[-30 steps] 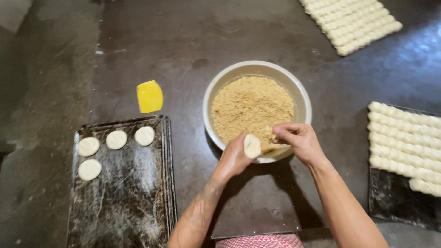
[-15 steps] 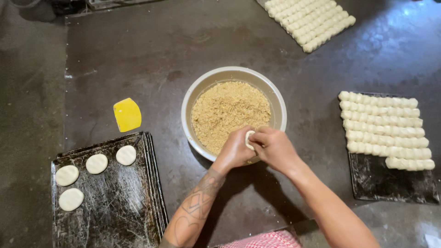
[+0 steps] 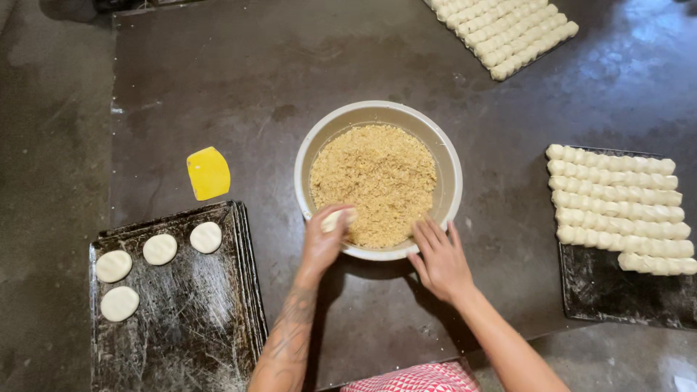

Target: The person takes pieces of dough from a tray, fills each piece with a handful of crumb mixture from a bowl, seals the dough around the filling, and places the finished rolls onto a separate tray or rack.

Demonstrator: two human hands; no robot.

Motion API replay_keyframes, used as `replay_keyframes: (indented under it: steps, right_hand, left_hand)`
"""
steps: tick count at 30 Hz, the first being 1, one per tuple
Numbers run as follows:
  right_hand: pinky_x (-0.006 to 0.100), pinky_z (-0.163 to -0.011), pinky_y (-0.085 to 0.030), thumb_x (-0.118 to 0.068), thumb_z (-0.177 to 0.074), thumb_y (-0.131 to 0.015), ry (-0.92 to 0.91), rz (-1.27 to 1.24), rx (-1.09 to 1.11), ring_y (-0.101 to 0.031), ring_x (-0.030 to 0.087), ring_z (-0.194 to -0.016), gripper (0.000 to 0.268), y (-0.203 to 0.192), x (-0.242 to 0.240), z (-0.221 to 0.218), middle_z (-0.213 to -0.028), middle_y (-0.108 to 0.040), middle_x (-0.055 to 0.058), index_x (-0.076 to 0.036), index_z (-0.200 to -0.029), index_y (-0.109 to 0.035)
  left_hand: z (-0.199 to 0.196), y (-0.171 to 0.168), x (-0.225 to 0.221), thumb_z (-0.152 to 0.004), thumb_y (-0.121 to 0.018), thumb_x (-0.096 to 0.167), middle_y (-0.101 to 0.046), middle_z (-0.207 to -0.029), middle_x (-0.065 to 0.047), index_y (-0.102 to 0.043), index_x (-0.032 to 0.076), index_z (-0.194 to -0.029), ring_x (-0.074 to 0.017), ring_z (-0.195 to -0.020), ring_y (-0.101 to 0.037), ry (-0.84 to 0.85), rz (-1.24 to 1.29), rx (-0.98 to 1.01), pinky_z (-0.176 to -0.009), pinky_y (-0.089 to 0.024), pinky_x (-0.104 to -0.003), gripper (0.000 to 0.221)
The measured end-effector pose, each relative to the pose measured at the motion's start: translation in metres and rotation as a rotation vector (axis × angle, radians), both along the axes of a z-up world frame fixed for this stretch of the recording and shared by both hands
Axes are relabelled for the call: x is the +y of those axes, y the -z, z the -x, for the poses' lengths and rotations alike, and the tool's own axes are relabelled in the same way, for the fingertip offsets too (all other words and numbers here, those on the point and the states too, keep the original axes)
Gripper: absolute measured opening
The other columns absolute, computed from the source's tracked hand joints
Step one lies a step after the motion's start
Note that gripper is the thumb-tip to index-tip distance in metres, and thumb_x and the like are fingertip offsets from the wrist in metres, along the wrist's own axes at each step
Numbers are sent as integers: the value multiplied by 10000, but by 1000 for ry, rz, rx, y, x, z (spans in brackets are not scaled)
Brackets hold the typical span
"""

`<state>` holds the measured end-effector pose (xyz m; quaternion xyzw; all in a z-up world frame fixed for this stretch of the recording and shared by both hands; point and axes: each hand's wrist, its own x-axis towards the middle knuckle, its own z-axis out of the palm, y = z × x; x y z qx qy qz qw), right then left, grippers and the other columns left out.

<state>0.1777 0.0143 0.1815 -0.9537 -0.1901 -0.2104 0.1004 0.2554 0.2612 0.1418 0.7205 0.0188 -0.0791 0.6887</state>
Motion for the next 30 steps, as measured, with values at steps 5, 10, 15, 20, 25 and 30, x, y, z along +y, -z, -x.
replay_keyframes:
  steps: [5,10,15,20,25,30]
  right_hand:
    - [461,-1019,-524,-88,-833,-663,3,-274,194,-677,360,-1175,369,5,-27,17,-1274,-686,156,-17,-1190,-723]
    - [372,-869,-592,-40,-901,-702,218,-710,267,-723,279,-997,145,-26,-28,-28,-1087,-714,153,-63,-1040,-733]
    - [440,-847,-573,-39,-819,-717,-166,-341,417,-671,352,-975,232,-2,14,-23,-982,-717,175,-51,-1050,-739]
    - [400,-844,-608,-45,-766,-673,-395,-110,146,-690,300,-1052,385,46,-19,-4,-1104,-739,145,12,-1144,-715]
    - [315,-817,-624,-161,-1031,-670,-91,-263,438,-736,164,-950,164,44,-48,-37,-1028,-765,46,-134,-1132,-796]
    - [535,-1065,-437,-304,-825,-633,-20,91,51,-594,316,-1282,555,27,-2,-18,-1361,-652,190,30,-1266,-673]
  left_hand:
    - [26,18,49,-1058,-555,241,-738,-916,-112,-719,-16,-1137,-127,-713,-687,-213,213,70,-640,-576,-260,315]
    - [59,31,47,-1017,-570,286,-722,-916,-81,-669,-3,-1075,-129,-785,-701,-230,471,28,-670,-589,-273,311]
    - [93,46,39,-907,-821,143,-630,-899,-112,-594,-42,-1095,-154,-742,-596,-224,219,-99,-641,-507,-285,348]
    - [119,27,49,-898,-621,191,-739,-1029,-102,-679,65,-1112,-177,-791,-710,-340,412,206,-594,-560,-286,255]
    - [140,52,63,-1005,-569,230,-716,-1006,-133,-690,3,-1015,-194,-870,-700,-319,379,256,-707,-578,-307,258]
    - [153,95,47,-1065,-613,216,-674,-956,-118,-639,-11,-929,-205,-860,-688,-219,453,159,-737,-582,-335,266]
